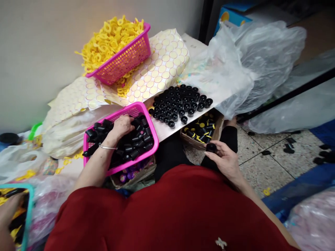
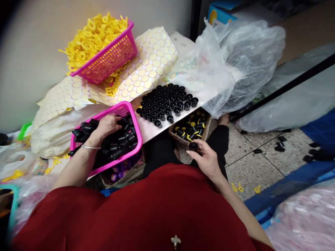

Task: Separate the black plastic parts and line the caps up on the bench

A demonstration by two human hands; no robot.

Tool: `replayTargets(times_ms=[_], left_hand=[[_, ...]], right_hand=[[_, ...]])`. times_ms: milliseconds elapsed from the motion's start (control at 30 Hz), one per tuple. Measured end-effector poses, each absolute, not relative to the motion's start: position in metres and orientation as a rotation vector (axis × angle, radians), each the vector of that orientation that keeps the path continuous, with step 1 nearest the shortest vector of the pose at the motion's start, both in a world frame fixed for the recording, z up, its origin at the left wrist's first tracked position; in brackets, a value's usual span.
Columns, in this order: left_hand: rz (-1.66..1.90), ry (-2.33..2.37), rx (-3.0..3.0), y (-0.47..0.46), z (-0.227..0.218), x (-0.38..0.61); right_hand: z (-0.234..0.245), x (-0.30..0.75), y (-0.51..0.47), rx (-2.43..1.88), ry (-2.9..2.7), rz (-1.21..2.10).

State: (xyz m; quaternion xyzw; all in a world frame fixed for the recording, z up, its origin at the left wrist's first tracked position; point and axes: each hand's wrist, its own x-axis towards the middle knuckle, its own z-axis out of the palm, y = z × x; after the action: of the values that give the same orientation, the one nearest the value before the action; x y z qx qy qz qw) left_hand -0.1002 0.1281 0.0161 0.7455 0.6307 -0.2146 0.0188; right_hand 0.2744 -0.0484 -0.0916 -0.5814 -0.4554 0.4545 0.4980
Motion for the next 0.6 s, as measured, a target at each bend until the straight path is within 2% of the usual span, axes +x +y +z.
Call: replayTargets(times_ms=[600], left_hand=[[-0.774,2.23,1.995,0.127,0.008,-0.079]], right_hand=[[-0.093,0.255,-0.037,-1.321,-1.191,1.214]])
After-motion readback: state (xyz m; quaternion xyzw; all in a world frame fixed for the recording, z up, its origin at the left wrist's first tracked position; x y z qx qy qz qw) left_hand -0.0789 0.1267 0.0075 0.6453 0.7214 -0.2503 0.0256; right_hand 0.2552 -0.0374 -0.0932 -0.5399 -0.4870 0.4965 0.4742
